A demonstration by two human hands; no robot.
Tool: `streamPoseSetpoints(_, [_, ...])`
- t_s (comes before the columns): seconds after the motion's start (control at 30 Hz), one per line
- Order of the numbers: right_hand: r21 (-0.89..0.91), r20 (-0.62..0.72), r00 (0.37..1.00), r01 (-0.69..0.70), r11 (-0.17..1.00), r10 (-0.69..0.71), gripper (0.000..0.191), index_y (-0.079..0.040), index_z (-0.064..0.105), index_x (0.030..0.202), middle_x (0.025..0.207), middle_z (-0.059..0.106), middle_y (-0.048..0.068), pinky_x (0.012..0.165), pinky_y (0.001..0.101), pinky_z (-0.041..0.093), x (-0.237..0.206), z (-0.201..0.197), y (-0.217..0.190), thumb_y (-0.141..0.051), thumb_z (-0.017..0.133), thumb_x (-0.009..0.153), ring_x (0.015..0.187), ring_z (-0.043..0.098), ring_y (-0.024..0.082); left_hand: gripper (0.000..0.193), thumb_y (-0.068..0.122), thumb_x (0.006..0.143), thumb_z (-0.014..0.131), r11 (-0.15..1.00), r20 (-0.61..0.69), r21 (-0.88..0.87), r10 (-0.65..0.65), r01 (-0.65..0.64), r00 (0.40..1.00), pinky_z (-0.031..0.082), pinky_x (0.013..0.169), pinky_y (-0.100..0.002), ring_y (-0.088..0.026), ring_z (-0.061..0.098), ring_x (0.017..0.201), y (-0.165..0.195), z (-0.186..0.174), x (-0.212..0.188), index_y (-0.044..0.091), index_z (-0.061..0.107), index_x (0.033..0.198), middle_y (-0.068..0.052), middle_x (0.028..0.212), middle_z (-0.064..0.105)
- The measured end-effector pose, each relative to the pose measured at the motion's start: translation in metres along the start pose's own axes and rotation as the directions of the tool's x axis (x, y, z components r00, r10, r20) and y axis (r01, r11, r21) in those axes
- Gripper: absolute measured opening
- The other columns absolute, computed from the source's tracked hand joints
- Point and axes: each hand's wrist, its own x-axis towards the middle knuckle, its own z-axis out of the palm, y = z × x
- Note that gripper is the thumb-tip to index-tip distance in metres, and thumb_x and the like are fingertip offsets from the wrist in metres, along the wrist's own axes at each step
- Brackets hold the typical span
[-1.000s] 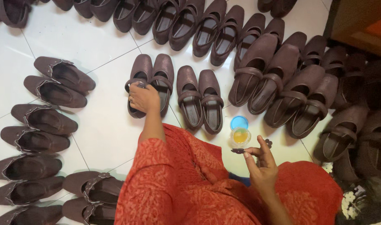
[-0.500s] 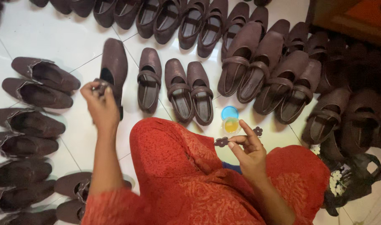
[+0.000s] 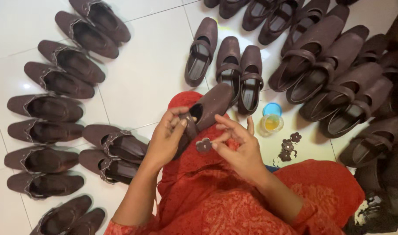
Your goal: The person sits on the floor surrounded by brown shoes and applies small flower-shaped decorations to the straps of several shoes. They pick up each shoe, attach a decoration, and place it back down, repeating the process for multiple pairs.
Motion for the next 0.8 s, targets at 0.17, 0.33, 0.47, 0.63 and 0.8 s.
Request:
streamPoseSetpoints(0.17, [-0.047, 0.034, 0.998, -0.051, 0.998, 0.053, 0.062, -0.011, 0.056, 0.145, 0.085, 0.077, -0.006, 0.127, 0.0531, -0.008, 0.018, 0.017, 0.000, -0.012, 0.075, 0.085, 0.099, 0.069, 0.008, 0.042, 0.028, 0.109, 0.042, 0.999, -0.008, 0.044, -0.001, 0.001, 1.000, 0.055, 0.085, -0.026, -0.010, 0.066, 0.092, 0.004, -0.006, 0.001, 0.008, 0.052, 0.144, -0.003, 0.111, 0.070])
streamPoseSetpoints(0.33, [-0.139, -0.014, 0.999, 0.030, 0.990, -0.033, 0.059, -0.014, 0.060, 0.143, 0.084, 0.076, -0.007, 0.127, 0.0531, -0.002, 0.027, 0.025, 0.003, -0.012, 0.075, 0.086, 0.104, 0.067, 0.007, 0.043, 0.030, 0.109, 0.044, 1.000, -0.004, 0.005, -0.004, 0.004, 1.000, 0.055, 0.087, -0.028, -0.011, 0.065, 0.098, 0.005, -0.006, 0.002, 0.008, 0.055, 0.144, -0.006, 0.111, 0.069])
streamPoseSetpoints(0.47, [-0.152, -0.039, 0.998, 0.038, 0.988, -0.044, 0.058, -0.014, 0.059, 0.142, 0.084, 0.074, -0.008, 0.128, 0.0536, -0.001, 0.027, 0.028, 0.007, -0.009, 0.073, 0.086, 0.101, 0.067, 0.007, 0.044, 0.032, 0.108, 0.046, 0.998, -0.008, 0.052, -0.024, 0.025, 1.000, 0.055, 0.086, -0.027, -0.009, 0.067, 0.097, 0.008, -0.008, 0.004, 0.009, 0.055, 0.144, -0.005, 0.108, 0.070])
streamPoseSetpoints(0.63, [-0.098, -0.087, 0.995, 0.038, 0.994, -0.046, 0.057, -0.013, 0.060, 0.142, 0.083, 0.072, -0.008, 0.129, 0.0534, -0.003, 0.028, 0.031, 0.011, -0.006, 0.072, 0.086, 0.097, 0.068, 0.007, 0.046, 0.033, 0.106, 0.049, 0.998, -0.017, 0.039, -0.054, 0.055, 0.998, 0.054, 0.081, -0.026, -0.009, 0.068, 0.089, 0.011, -0.007, 0.006, 0.009, 0.054, 0.145, -0.006, 0.099, 0.074])
streamPoseSetpoints(0.8, [-0.111, -0.108, 0.992, 0.055, 0.992, -0.067, 0.056, -0.012, 0.060, 0.141, 0.084, 0.072, -0.007, 0.129, 0.0536, -0.001, 0.028, 0.035, 0.013, -0.006, 0.072, 0.087, 0.096, 0.068, 0.008, 0.050, 0.032, 0.105, 0.052, 0.998, -0.011, 0.051, -0.046, 0.047, 0.999, 0.053, 0.081, -0.025, -0.009, 0.068, 0.088, 0.009, -0.008, 0.006, 0.008, 0.050, 0.148, -0.006, 0.095, 0.075])
